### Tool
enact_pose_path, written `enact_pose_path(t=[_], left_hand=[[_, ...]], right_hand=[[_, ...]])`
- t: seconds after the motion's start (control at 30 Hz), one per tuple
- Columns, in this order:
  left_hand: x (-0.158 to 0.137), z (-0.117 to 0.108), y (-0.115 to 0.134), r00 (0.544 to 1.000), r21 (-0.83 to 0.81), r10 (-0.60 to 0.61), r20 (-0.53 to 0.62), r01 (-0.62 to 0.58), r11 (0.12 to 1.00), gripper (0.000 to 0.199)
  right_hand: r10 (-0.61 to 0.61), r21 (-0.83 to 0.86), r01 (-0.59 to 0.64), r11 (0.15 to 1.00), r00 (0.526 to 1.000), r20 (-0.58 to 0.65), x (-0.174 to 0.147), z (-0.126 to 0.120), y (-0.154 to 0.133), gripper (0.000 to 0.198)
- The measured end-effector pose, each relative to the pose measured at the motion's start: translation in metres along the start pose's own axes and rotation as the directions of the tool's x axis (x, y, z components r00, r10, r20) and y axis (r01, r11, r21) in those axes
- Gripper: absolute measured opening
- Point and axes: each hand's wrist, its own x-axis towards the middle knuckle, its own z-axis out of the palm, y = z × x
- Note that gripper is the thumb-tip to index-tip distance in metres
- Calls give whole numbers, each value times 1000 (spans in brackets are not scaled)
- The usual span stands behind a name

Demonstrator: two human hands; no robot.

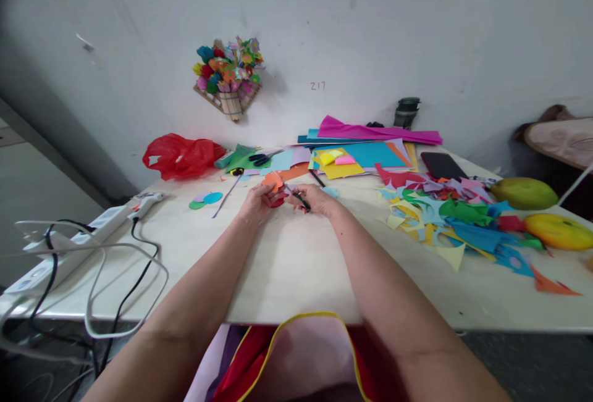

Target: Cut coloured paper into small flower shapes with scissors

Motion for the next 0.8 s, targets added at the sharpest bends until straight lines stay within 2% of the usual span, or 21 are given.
enact_pose_path(t=[0.43, 0.8], left_hand=[[-1, 1, 0, 999, 11, -10, 36, 9, 1000, 19], [2, -7, 1, 997, 116, -36, 63, 29, 993, 11]], right_hand=[[-24, 18, 24, 1000, 1000, -4, 5, -3, 8, 26], [-12, -2, 12, 1000, 1000, -14, -1, -2, 1, 21]])
